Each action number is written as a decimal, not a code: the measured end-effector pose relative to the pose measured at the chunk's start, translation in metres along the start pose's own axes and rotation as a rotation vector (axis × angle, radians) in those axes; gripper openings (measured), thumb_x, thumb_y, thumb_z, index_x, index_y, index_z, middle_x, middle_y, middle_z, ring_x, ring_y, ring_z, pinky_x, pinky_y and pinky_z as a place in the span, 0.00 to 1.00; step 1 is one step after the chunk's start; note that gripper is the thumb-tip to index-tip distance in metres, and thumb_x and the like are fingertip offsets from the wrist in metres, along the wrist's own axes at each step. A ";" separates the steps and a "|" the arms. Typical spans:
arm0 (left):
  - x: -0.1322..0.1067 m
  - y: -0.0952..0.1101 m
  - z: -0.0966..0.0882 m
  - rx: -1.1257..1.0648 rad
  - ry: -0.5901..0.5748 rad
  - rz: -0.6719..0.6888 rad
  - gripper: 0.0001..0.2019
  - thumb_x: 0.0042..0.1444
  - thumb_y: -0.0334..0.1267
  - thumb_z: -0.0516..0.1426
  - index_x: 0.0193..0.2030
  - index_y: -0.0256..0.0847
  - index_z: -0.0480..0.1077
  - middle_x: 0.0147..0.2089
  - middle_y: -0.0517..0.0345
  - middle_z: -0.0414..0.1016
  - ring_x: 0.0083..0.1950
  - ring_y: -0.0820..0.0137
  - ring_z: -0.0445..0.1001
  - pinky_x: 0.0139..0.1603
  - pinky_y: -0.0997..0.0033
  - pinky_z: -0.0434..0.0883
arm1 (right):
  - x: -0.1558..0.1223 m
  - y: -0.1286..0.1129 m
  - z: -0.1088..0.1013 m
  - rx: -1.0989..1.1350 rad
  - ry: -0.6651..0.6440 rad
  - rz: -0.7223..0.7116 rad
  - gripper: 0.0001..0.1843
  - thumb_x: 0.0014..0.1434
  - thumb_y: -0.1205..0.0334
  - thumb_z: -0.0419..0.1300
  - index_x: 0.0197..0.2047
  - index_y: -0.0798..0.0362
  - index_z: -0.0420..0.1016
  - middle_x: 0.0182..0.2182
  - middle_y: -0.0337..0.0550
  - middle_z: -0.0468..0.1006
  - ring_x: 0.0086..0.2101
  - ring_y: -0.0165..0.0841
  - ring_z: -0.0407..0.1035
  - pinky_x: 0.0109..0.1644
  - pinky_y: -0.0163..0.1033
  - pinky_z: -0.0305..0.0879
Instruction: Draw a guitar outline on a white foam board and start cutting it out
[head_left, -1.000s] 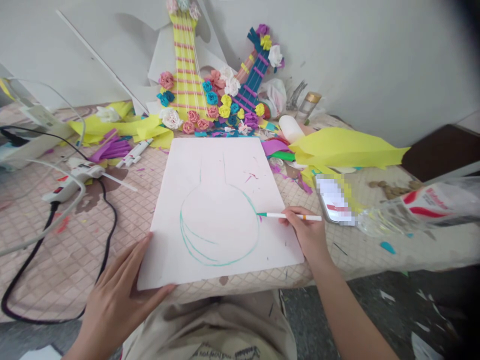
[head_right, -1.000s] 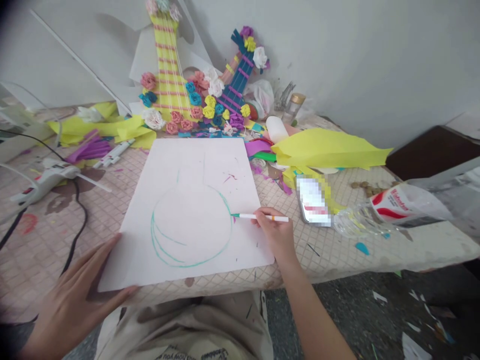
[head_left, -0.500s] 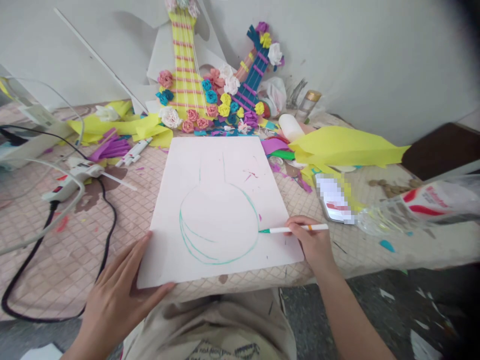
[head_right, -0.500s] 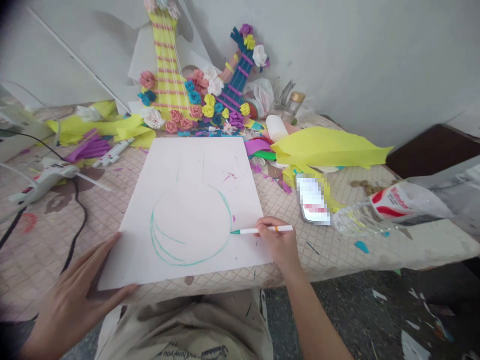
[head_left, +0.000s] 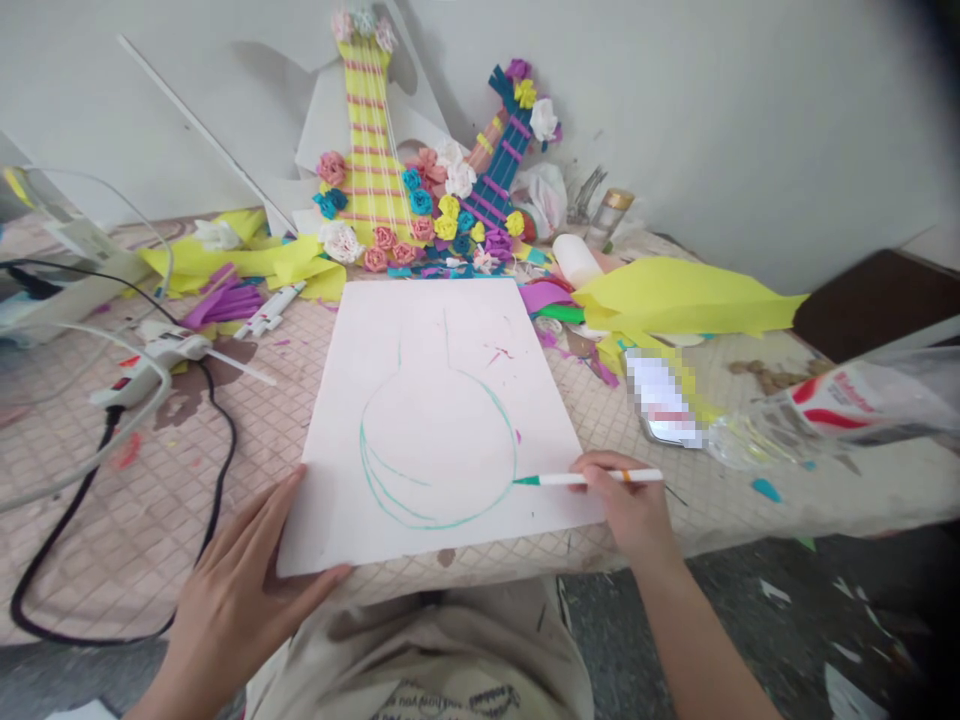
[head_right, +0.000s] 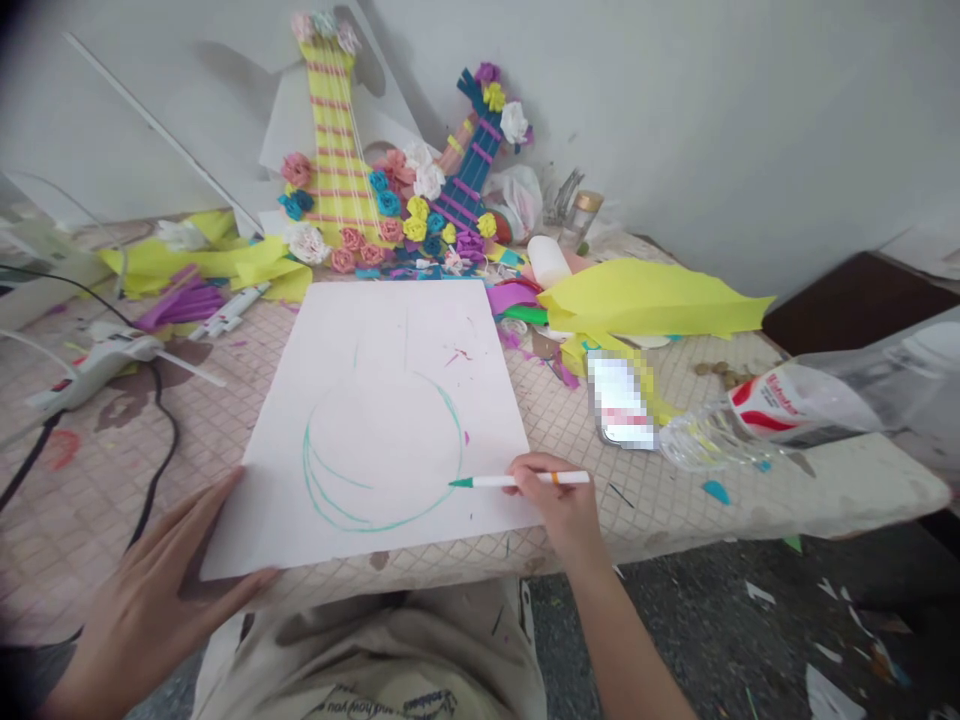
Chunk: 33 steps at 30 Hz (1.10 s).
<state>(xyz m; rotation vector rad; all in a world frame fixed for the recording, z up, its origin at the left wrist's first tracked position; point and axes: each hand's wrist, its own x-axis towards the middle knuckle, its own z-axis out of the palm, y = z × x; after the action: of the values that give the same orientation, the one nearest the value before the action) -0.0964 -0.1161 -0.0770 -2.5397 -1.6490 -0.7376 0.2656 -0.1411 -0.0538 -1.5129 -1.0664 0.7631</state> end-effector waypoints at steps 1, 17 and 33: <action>0.000 0.000 0.000 0.005 0.001 0.001 0.43 0.46 0.61 0.53 0.65 0.40 0.48 0.57 0.46 0.64 0.55 0.54 0.66 0.54 0.55 0.65 | 0.002 0.002 0.000 0.068 0.072 -0.003 0.08 0.47 0.58 0.61 0.23 0.54 0.74 0.19 0.39 0.73 0.24 0.31 0.67 0.29 0.36 0.63; 0.002 -0.012 -0.019 -0.203 -0.035 -0.161 0.27 0.50 0.49 0.57 0.57 0.44 0.60 0.52 0.51 0.71 0.51 0.62 0.72 0.46 0.67 0.72 | 0.038 -0.001 0.007 0.438 0.246 0.002 0.10 0.49 0.55 0.62 0.29 0.54 0.73 0.22 0.39 0.73 0.27 0.31 0.67 0.39 0.40 0.65; 0.034 -0.038 -0.043 -0.152 0.159 -0.353 0.15 0.55 0.52 0.49 0.35 0.42 0.63 0.31 0.59 0.71 0.32 0.69 0.72 0.30 0.73 0.70 | 0.058 0.000 -0.012 0.396 0.347 -0.026 0.14 0.46 0.54 0.64 0.33 0.53 0.74 0.30 0.38 0.73 0.28 0.30 0.67 0.38 0.41 0.66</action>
<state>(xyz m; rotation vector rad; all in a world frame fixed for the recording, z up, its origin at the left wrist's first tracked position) -0.1348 -0.0819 -0.0341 -2.2276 -2.0805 -1.0961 0.2990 -0.0924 -0.0472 -1.2304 -0.6309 0.6209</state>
